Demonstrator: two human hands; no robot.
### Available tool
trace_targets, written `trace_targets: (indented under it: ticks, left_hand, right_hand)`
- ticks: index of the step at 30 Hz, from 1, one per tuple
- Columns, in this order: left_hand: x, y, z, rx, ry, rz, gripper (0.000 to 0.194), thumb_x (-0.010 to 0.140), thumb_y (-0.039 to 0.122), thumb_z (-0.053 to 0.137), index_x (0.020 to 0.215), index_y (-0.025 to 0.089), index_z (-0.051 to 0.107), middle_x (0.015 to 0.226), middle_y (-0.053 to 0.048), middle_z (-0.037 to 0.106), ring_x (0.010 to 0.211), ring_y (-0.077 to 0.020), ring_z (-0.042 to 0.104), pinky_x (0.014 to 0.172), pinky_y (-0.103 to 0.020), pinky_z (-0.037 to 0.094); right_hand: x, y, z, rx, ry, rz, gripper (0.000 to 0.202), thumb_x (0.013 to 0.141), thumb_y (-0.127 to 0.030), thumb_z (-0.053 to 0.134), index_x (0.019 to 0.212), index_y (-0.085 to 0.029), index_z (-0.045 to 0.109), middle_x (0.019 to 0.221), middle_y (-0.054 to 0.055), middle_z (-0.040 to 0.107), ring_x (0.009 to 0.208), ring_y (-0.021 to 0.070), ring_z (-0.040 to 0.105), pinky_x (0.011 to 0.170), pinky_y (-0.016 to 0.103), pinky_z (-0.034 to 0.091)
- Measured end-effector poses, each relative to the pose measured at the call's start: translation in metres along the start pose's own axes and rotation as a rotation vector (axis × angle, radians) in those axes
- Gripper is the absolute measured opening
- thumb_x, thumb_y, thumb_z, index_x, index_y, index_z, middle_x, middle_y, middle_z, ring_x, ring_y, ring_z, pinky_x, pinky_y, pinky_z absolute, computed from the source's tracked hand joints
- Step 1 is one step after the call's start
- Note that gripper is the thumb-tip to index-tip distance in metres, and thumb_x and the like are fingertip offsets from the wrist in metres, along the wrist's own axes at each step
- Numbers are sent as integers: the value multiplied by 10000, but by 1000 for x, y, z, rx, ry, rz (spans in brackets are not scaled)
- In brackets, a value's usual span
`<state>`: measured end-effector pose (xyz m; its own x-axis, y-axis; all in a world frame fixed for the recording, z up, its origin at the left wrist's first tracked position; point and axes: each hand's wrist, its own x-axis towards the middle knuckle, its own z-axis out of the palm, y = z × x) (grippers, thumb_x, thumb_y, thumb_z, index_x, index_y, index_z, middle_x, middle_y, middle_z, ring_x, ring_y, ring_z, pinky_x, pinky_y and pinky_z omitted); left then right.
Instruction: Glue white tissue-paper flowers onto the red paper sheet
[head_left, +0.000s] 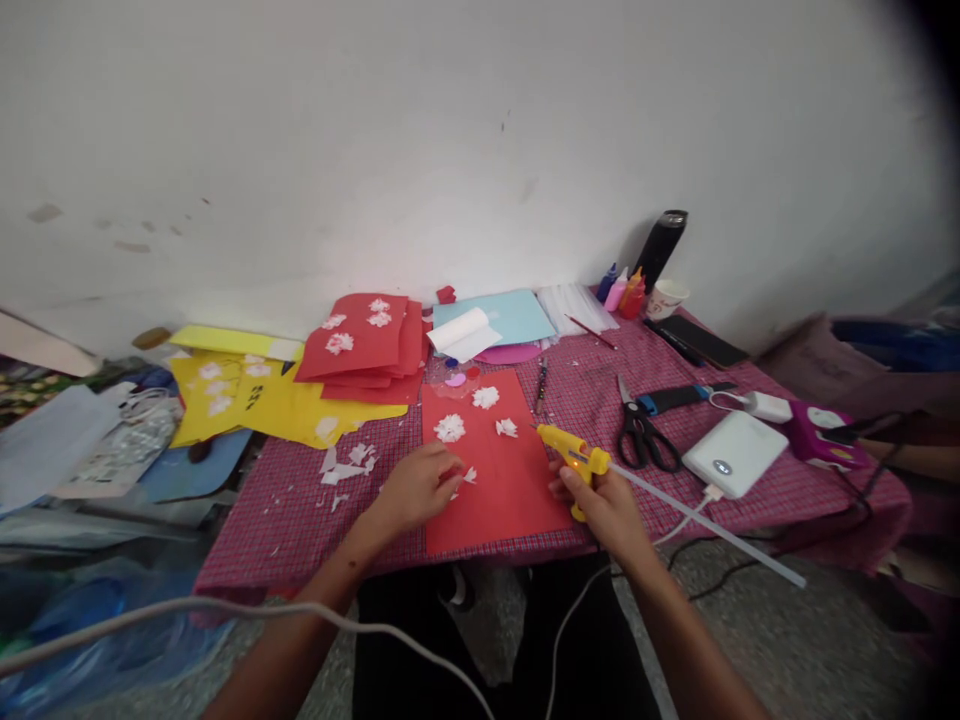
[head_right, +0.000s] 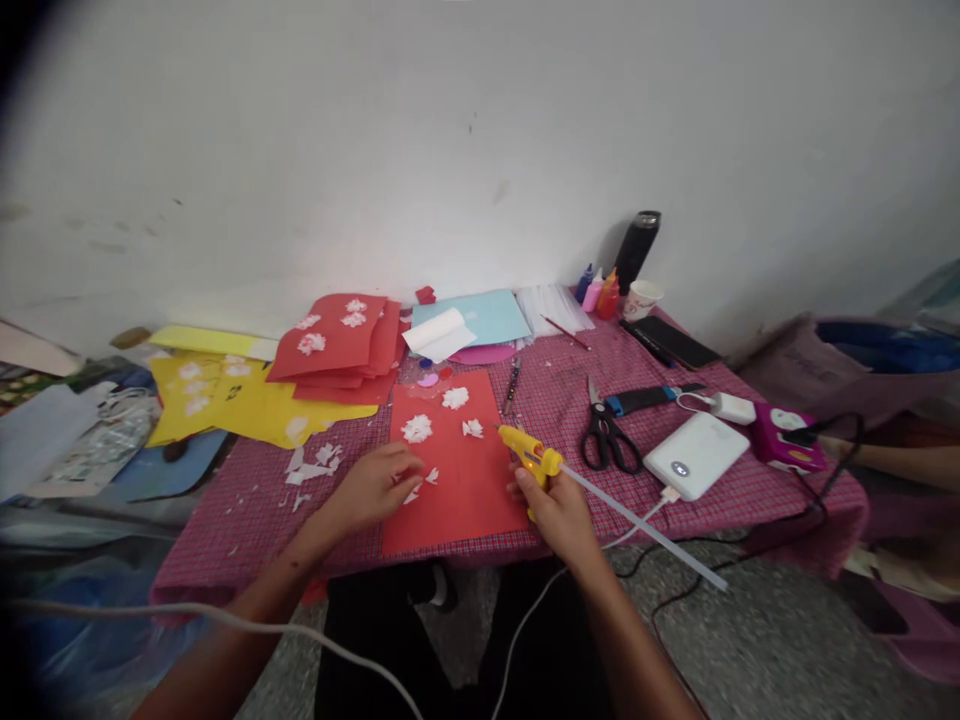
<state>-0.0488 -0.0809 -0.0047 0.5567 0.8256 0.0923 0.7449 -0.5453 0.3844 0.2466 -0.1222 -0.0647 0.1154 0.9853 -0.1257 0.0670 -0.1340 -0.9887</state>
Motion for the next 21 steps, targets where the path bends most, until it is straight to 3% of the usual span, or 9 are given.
trace_targets:
  ticks: [7,14,21]
  left_hand:
    - [12,22,0,110,-135,-43,168,919,296,553,821,191,641,896,-65,648,861,-211,600,780,-312,449]
    - [23,14,9,155,-181,-87,208,920,223,488,763,176,617,846,-71,652,797,-198,589,747,-303,425]
    - [32,8,6,-20,-54,-59,155,886,186,520,796,174,645,810,-37,660,769,-171,588,704,-272,409]
  right_hand:
    - [-1,-1,1,-3,18,-19,463,837,-559,662,1053,-149,677,890,109,767,712,243,717,639,357,583]
    - [-2,-5,1,-24,15,-23,468,828,-572,648,1032,-152,684,859,102,763,706,242,713,618,332,552]
    - [-4,0,0,-119,-62,-93,420,896,-531,587,1095,-165,637,875,82,731,725,222,688,641,324,531]
